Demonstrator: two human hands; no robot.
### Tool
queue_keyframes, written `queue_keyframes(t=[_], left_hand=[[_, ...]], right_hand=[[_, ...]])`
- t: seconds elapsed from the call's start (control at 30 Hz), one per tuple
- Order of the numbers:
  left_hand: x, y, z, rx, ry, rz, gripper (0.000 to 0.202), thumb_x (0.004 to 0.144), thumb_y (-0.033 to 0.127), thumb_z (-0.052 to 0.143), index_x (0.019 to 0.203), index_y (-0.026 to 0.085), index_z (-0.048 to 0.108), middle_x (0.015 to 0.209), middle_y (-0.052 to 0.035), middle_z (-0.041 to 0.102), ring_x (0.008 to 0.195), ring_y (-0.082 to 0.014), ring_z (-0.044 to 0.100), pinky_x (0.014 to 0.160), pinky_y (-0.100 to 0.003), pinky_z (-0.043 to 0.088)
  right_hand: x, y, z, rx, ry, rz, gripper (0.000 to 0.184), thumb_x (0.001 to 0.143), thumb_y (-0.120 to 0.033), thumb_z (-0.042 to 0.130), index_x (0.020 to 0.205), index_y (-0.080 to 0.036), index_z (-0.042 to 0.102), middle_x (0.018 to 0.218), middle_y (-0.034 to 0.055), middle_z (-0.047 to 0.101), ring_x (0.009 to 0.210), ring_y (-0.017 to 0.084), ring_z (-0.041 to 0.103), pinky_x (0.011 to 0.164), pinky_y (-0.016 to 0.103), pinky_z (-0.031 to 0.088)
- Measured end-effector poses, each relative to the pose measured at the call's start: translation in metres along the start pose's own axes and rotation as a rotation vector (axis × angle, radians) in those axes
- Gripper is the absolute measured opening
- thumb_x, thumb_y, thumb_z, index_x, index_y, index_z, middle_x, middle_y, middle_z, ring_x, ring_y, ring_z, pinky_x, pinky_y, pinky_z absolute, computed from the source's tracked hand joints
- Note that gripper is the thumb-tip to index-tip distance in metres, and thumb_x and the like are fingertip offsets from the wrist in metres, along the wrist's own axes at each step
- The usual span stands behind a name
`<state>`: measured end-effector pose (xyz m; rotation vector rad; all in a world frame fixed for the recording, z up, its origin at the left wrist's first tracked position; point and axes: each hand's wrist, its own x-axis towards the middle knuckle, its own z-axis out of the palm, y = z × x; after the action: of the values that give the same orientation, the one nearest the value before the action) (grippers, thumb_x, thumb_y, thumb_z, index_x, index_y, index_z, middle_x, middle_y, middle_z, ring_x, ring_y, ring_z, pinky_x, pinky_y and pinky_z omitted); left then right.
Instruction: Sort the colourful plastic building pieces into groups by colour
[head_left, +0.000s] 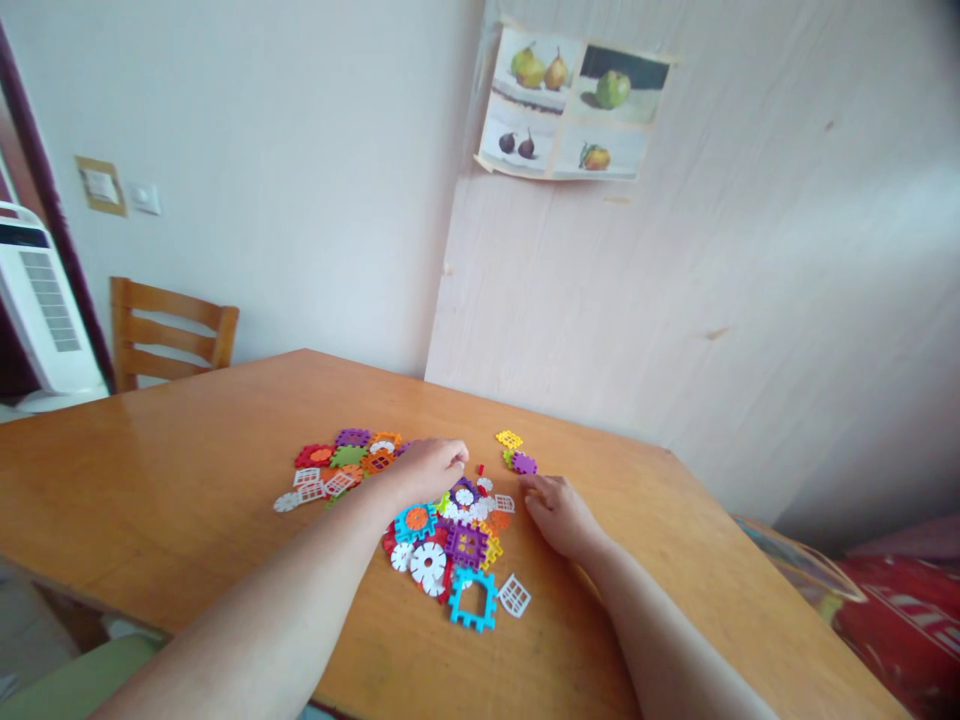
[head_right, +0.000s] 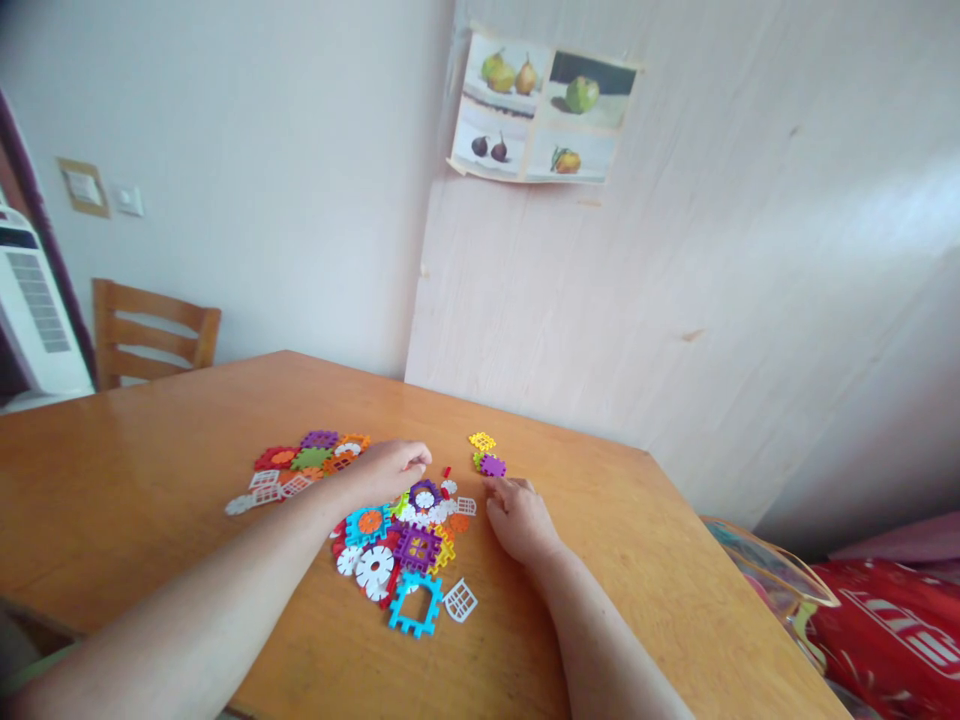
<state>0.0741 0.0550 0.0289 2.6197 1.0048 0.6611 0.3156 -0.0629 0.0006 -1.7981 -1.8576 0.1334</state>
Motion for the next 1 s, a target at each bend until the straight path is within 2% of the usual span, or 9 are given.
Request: queue_keyframes(t=[0.1,0.3,0.4,0.53,0.6,0.7,0.83,1.0], left_hand=[[-0.002,0.005,-0.003,-0.012,-0.009,-0.011,0.024,0.085,0.029,0.048,0.099,0.026,0.067,0.098,-0.0026,0.071,0.088,-0.0193,0.064,0.073,-0.027,0.042],[-0.002,0.008,-0.004,-0.005,-0.037,0.001,0.024,0.083,0.024,0.048,0.097,0.025,0.067,0.096,-0.0006,0.072,0.086,-0.0171,0.064,0.072,-0.025,0.043],[-0.001,0.006,-0.001,-0.009,-0.032,0.028,0.024,0.082,0.024,0.047,0.096,0.025,0.067,0.094,-0.0006,0.071,0.086,-0.0168,0.063,0.072,-0.024,0.042],[-0.001,0.005,0.000,-0.014,-0.030,0.025,0.024,0.082,0.024,0.047,0.096,0.025,0.067,0.093,-0.0003,0.071,0.085,-0.0163,0.062,0.071,-0.024,0.042],[-0.001,0.005,0.000,-0.010,-0.026,0.015,0.024,0.082,0.024,0.048,0.096,0.026,0.067,0.093,0.0000,0.071,0.085,-0.0162,0.062,0.071,-0.024,0.041],[-0.001,0.004,-0.001,-0.001,-0.021,0.000,0.023,0.082,0.024,0.048,0.095,0.025,0.067,0.093,0.0000,0.071,0.085,-0.0162,0.062,0.071,-0.024,0.040],[0.003,-0.003,-0.001,0.014,0.029,-0.032,0.020,0.083,0.027,0.049,0.094,0.025,0.066,0.091,-0.0009,0.070,0.083,-0.0164,0.062,0.068,-0.025,0.040],[0.008,-0.014,-0.003,-0.013,0.178,-0.089,0.019,0.086,0.028,0.048,0.095,0.024,0.064,0.096,-0.0022,0.070,0.088,-0.0165,0.062,0.072,-0.025,0.041]], right_hand=[[0.000,-0.002,0.001,-0.008,0.027,-0.002,0.038,0.080,-0.016,0.052,0.115,-0.023,0.066,0.107,0.0057,0.069,0.104,0.022,0.057,0.092,0.031,0.039],[-0.004,-0.022,-0.001,0.055,0.002,-0.060,0.016,0.083,-0.025,0.054,0.086,-0.020,0.069,0.084,0.0029,0.065,0.078,0.016,0.056,0.073,0.026,0.042],[-0.011,-0.041,-0.001,0.125,-0.070,-0.068,0.015,0.082,-0.031,0.061,0.088,-0.021,0.069,0.079,0.0009,0.062,0.070,0.013,0.054,0.064,0.023,0.040],[-0.021,-0.062,0.000,0.135,-0.206,-0.152,0.025,0.077,-0.040,0.069,0.099,-0.026,0.070,0.088,0.0003,0.061,0.072,0.012,0.055,0.065,0.022,0.039],[-0.022,-0.065,0.003,0.113,-0.193,-0.150,0.025,0.079,-0.039,0.067,0.100,-0.026,0.069,0.089,0.0007,0.061,0.073,0.012,0.055,0.066,0.023,0.040],[-0.018,-0.054,0.007,0.071,-0.067,-0.068,0.020,0.085,-0.034,0.058,0.100,-0.024,0.068,0.089,0.0023,0.063,0.075,0.013,0.057,0.069,0.024,0.042],[-0.008,-0.026,0.008,-0.008,0.111,0.033,0.032,0.085,-0.031,0.056,0.115,-0.023,0.063,0.109,0.0064,0.063,0.102,0.020,0.058,0.087,0.029,0.042],[0.008,-0.005,0.011,-0.122,0.161,0.228,0.051,0.082,-0.032,0.056,0.132,-0.020,0.051,0.126,0.0108,0.059,0.117,0.025,0.052,0.099,0.035,0.037]])
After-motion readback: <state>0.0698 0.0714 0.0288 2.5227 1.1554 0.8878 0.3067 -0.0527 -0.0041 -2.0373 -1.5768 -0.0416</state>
